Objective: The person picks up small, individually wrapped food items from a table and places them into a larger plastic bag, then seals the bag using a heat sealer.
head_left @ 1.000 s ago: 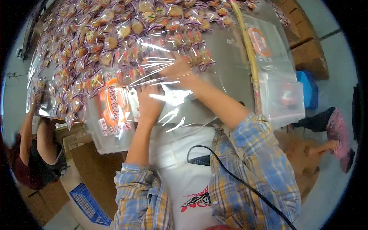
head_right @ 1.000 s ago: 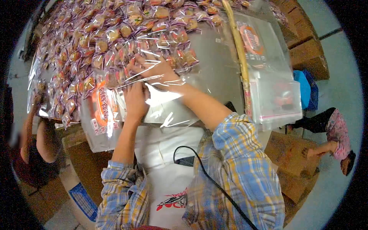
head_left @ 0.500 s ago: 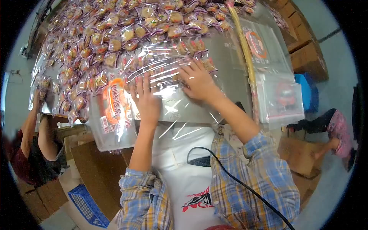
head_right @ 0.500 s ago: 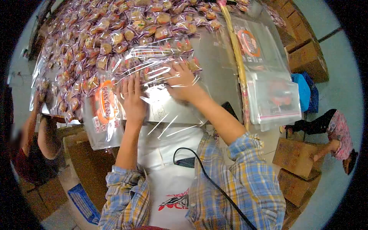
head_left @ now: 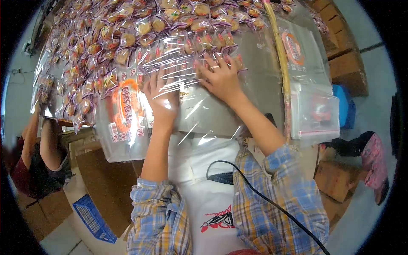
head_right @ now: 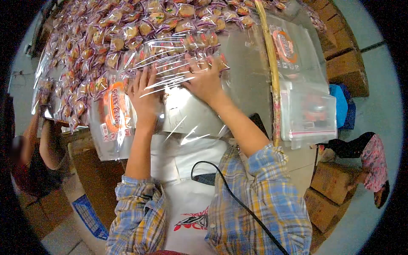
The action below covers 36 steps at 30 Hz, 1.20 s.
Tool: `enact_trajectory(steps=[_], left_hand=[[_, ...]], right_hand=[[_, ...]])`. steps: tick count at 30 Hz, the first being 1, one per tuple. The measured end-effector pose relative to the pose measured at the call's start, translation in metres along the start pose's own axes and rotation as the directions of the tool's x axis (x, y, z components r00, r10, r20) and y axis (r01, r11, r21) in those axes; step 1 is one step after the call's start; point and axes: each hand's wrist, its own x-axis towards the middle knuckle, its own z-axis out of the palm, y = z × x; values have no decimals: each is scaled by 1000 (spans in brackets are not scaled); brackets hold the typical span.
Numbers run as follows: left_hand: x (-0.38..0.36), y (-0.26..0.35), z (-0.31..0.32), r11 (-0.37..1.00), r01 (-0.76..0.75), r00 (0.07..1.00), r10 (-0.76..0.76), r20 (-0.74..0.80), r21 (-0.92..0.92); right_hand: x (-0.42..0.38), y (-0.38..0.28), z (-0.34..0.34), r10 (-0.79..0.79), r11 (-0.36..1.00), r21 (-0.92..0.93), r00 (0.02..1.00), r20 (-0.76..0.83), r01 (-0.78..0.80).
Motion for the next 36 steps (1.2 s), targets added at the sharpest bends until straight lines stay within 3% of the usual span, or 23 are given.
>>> enact_trajectory(steps=[5,9,12,13,16,20,21,24,26,28,29,31,34,35,36], left_hand=[[5,2,12,998,58,997,-57,-43,34],[3,-2,16,999,20,992,-25,-126,-34],[11,1,15,997,39,997,-34,-62,68],[12,-1,18,994,110,990,-110,-85,-12],[27,-5,2,997,-5,1000,6,10,-71],[29,-11,2,979,-92,992,76,97,179],[27,-9,-2,980,-128,992,123,36,154],[26,-6,-9,978,-101,968,54,247,181],[28,-11,-22,957,-182,935,97,340,226],[18,-36,0,979,-176,972,155,176,107],[15,-37,9,986,-118,985,102,137,114],[19,-12,5,994,-15,997,7,75,107],[24,-6,8,997,71,992,-70,104,-1],[20,-11,16,989,41,999,-43,-16,-144],[23,-9,14,993,57,998,-56,13,-103]], right_hand=[[11,1,0,27,997,-74,997,68,-22],[14,2,10,35,993,-117,997,74,-26],[12,0,16,55,986,-163,995,81,-41],[13,0,15,60,989,-136,995,74,-50],[18,1,14,57,994,-97,996,68,-50],[21,-6,2,109,994,-22,990,92,-107],[22,-10,4,143,990,10,988,54,-144],[23,-13,12,161,986,-45,987,25,-159],[19,-18,13,159,985,-76,987,40,-156],[24,-16,12,168,985,-44,984,52,-165],[23,-14,14,150,988,-53,988,32,-148],[23,-13,13,130,990,-49,991,11,-129],[19,-15,12,152,988,-51,987,61,-149],[22,-14,11,156,987,-54,984,82,-152],[22,-12,12,146,988,-58,987,73,-142]])
